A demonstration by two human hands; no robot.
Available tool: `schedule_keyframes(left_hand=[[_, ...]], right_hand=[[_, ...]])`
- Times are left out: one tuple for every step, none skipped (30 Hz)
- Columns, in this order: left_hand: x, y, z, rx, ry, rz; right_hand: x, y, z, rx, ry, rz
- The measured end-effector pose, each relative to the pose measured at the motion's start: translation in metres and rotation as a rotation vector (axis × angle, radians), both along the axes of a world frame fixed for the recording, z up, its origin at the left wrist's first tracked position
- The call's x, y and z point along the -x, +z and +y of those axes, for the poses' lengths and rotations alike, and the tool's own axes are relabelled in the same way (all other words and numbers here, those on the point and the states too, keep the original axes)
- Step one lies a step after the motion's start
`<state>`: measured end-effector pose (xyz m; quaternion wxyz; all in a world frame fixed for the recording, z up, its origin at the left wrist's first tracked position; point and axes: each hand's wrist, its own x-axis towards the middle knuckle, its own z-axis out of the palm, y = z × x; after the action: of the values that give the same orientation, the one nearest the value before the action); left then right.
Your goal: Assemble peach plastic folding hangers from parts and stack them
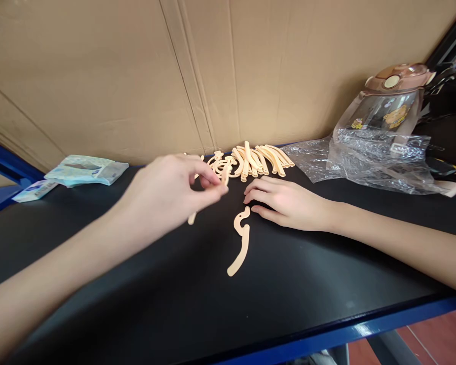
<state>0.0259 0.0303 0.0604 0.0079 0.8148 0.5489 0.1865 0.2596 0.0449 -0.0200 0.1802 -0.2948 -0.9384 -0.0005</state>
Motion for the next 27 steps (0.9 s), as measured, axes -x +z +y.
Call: schedule_keyframes(left_hand=[[-0.002, -0.006, -0.006, 0.043, -0.028, -0.026], [-0.004, -0.012, -0.012, 0.078, -0.067, -0.057], [-0.005, -0.017, -0.016, 0.110, -0.102, -0.079], [-0.007, -0.023, -0.020, 0.130, -0.142, -0.095], [-0.007, -0.028, -0.022, 0.144, -0.172, -0.106], [-0.008, -0.032, -0.024, 0.147, -0.193, -0.114], [-0.008, -0.036, -0.025, 0.146, -0.208, -0.124], [-0.008, -0.039, -0.025, 0.146, -0.219, -0.135], [-0.008, -0.042, -0.024, 0.151, -0.223, -0.147], [-0.009, -0.044, -0.024, 0.162, -0.225, -0.157], [-0.009, -0.046, -0.023, 0.177, -0.225, -0.167], [-0.009, -0.047, -0.022, 0.191, -0.221, -0.177], [-0.009, -0.049, -0.022, 0.201, -0.215, -0.188], [-0.009, -0.050, -0.022, 0.210, -0.212, -0.197], [-0.009, -0.052, -0.022, 0.215, -0.211, -0.204], [-0.009, -0.053, -0.022, 0.220, -0.212, -0.210], [-0.009, -0.054, -0.023, 0.227, -0.214, -0.216], [-0.009, -0.054, -0.023, 0.239, -0.214, -0.222], [-0.009, -0.054, -0.024, 0.251, -0.211, -0.233], [-0.009, -0.053, -0.025, 0.261, -0.203, -0.252], [-0.009, -0.051, -0.025, 0.272, -0.190, -0.279], [-0.008, -0.049, -0.025, 0.290, -0.176, -0.313], [-0.008, -0.048, -0.025, 0.314, -0.161, -0.352], [-0.008, -0.046, -0.025, 0.344, -0.143, -0.398], [-0.007, -0.045, -0.024, 0.382, -0.125, -0.446], [-0.006, -0.044, -0.023, 0.429, -0.106, -0.493], [-0.005, -0.044, -0.022, 0.480, -0.092, -0.536]], right_hand=[[0.000, 0.000, 0.000, -0.001, -0.003, -0.001], [0.000, 0.000, 0.000, -0.003, -0.004, -0.003], [0.000, 0.000, 0.000, -0.005, -0.003, -0.005], [0.000, 0.000, -0.001, -0.008, -0.001, -0.006], [0.000, 0.000, -0.001, -0.010, 0.001, -0.006], [0.000, 0.001, -0.002, -0.012, 0.003, -0.007], [0.000, 0.001, -0.002, -0.013, 0.002, -0.007], [0.000, 0.001, -0.003, -0.013, 0.000, -0.009], [0.000, 0.001, -0.003, -0.012, -0.002, -0.012], [0.000, 0.001, -0.003, -0.010, -0.003, -0.016], [0.000, 0.001, -0.003, -0.010, -0.003, -0.020], [0.000, 0.001, -0.003, -0.012, -0.004, -0.022], [0.000, 0.001, -0.003, -0.015, -0.004, -0.023], [0.000, 0.001, -0.002, -0.021, -0.004, -0.024], [0.001, 0.001, -0.002, -0.027, -0.003, -0.024], [0.001, 0.001, -0.002, -0.031, -0.003, -0.025], [0.001, 0.001, -0.002, -0.033, -0.002, -0.026], [0.001, 0.001, -0.002, -0.034, -0.003, -0.027], [0.001, 0.001, -0.002, -0.034, -0.004, -0.027], [0.001, 0.001, -0.002, -0.033, -0.005, -0.028], [0.001, 0.001, -0.002, -0.032, -0.006, -0.030], [0.001, 0.001, -0.002, -0.034, -0.008, -0.032], [0.001, 0.001, -0.002, -0.036, -0.011, -0.036], [0.001, 0.001, -0.002, -0.037, -0.013, -0.041], [0.000, 0.001, -0.002, -0.039, -0.014, -0.043], [0.000, 0.001, -0.002, -0.041, -0.014, -0.043], [0.000, 0.001, -0.002, -0.042, -0.013, -0.041]])
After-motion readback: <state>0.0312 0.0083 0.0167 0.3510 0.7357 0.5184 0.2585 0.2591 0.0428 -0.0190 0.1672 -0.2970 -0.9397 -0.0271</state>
